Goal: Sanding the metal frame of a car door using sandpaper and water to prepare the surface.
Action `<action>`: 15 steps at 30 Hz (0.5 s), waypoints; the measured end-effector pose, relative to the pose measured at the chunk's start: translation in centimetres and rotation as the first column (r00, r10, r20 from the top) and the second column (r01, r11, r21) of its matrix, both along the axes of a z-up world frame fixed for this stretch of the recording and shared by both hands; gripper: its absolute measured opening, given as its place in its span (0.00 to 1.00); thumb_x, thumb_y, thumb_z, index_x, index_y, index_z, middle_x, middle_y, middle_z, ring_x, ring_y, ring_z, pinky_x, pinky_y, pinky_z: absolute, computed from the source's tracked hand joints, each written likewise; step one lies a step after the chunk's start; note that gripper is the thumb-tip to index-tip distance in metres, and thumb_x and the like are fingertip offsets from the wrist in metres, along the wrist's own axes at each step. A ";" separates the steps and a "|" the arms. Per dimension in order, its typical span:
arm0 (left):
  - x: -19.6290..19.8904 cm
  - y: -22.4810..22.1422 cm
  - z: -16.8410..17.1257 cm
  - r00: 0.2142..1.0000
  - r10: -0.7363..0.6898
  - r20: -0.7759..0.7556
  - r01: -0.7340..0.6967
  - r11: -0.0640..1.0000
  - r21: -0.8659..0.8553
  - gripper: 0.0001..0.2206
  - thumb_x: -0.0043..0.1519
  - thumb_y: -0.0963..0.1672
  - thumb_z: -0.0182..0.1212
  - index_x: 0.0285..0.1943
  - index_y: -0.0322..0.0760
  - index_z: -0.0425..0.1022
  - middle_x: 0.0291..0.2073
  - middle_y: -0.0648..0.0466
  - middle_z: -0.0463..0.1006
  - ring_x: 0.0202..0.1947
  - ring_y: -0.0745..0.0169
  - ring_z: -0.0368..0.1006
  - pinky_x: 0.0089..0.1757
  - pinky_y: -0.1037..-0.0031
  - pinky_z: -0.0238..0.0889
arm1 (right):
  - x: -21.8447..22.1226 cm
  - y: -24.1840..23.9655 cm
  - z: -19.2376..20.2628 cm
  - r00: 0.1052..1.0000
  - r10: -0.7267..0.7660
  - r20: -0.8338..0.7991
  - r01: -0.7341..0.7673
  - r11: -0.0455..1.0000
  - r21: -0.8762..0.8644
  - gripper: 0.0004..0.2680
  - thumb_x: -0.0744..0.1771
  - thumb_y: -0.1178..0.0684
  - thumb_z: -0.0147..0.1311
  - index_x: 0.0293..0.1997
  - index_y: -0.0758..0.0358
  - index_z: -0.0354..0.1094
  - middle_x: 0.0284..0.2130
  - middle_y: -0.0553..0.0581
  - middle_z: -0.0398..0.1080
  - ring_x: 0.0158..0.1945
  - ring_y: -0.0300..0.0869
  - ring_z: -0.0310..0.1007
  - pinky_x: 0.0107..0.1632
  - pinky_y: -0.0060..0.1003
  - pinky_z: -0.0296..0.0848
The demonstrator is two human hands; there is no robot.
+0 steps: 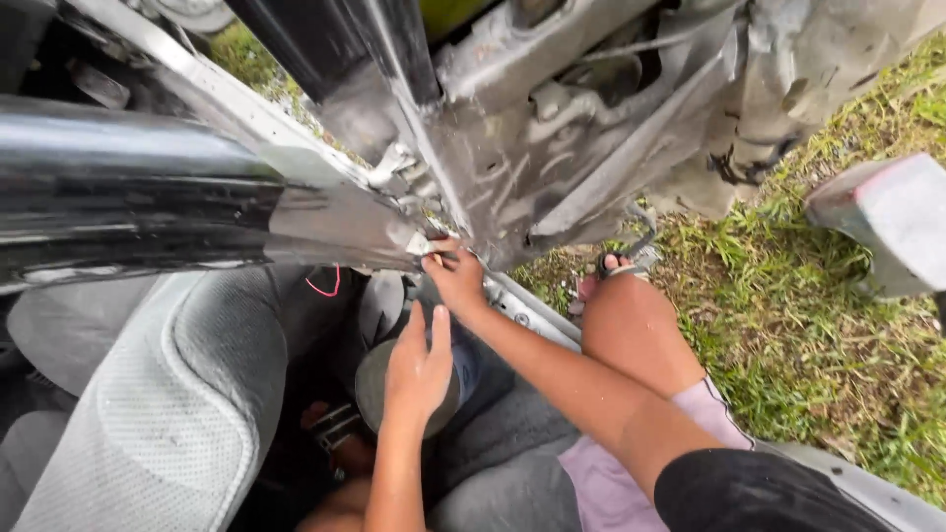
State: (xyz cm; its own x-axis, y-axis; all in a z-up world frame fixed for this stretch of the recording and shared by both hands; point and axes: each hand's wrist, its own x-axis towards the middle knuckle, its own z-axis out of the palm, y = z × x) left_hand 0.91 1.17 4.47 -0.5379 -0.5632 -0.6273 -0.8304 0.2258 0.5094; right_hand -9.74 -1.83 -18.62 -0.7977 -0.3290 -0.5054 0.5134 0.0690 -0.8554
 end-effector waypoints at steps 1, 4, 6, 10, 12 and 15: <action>-0.2 -0.1 0.2 1.000 0.001 -0.010 -0.001 1.000 -0.010 0.36 0.71 0.59 0.31 0.81 0.33 0.45 0.76 0.41 0.53 0.77 0.51 0.49 0.69 0.57 0.46 | -0.3 -0.9 -1.6 1.000 0.001 -0.010 -0.001 1.000 -0.010 0.23 0.59 0.45 0.70 0.55 0.66 0.69 0.43 0.60 0.79 0.52 0.43 0.78 0.50 0.34 0.79; 0.0 0.1 0.7 1.000 -0.024 0.013 0.025 1.000 -0.014 0.36 0.71 0.59 0.31 0.81 0.34 0.45 0.76 0.41 0.53 0.77 0.50 0.50 0.69 0.56 0.47 | 0.9 -2.0 -5.0 0.990 0.116 -0.086 -0.097 0.976 0.194 0.13 0.62 0.46 0.61 0.50 0.43 0.76 0.37 0.47 0.79 0.47 0.40 0.79 0.48 0.37 0.76; -0.1 0.1 0.8 0.999 -0.040 0.001 0.040 0.999 -0.025 0.35 0.71 0.58 0.32 0.81 0.31 0.46 0.76 0.38 0.54 0.76 0.47 0.50 0.68 0.54 0.48 | 2.3 -1.9 -4.6 0.928 0.270 -0.256 -0.198 0.941 0.274 0.07 0.66 0.48 0.48 0.44 0.49 0.72 0.36 0.58 0.76 0.48 0.54 0.76 0.50 0.48 0.73; -0.8 0.9 2.3 0.998 -0.035 -0.048 0.035 0.999 0.000 0.34 0.72 0.56 0.33 0.80 0.28 0.47 0.75 0.34 0.54 0.76 0.42 0.50 0.68 0.52 0.48 | 1.4 -0.4 -3.6 0.817 0.373 -0.440 -0.236 0.912 0.335 0.05 0.66 0.54 0.45 0.40 0.58 0.67 0.32 0.61 0.76 0.45 0.57 0.77 0.47 0.50 0.73; -0.8 1.0 2.7 0.999 -0.039 0.005 0.039 0.999 0.006 0.36 0.71 0.59 0.30 0.81 0.30 0.45 0.76 0.39 0.53 0.77 0.48 0.48 0.70 0.56 0.45 | 0.7 -0.4 -3.3 0.862 0.489 -0.134 -0.412 0.829 0.378 0.18 0.68 0.57 0.39 0.67 0.54 0.60 0.51 0.61 0.75 0.54 0.52 0.76 0.54 0.49 0.74; -2.6 1.5 6.1 0.997 -0.069 -0.033 0.070 0.998 0.009 0.36 0.71 0.58 0.29 0.80 0.29 0.44 0.77 0.37 0.51 0.77 0.45 0.47 0.70 0.55 0.44 | 0.6 -1.0 -2.3 0.830 0.478 -0.288 -0.394 0.867 0.305 0.06 0.62 0.63 0.55 0.40 0.67 0.65 0.34 0.64 0.75 0.44 0.57 0.77 0.46 0.51 0.74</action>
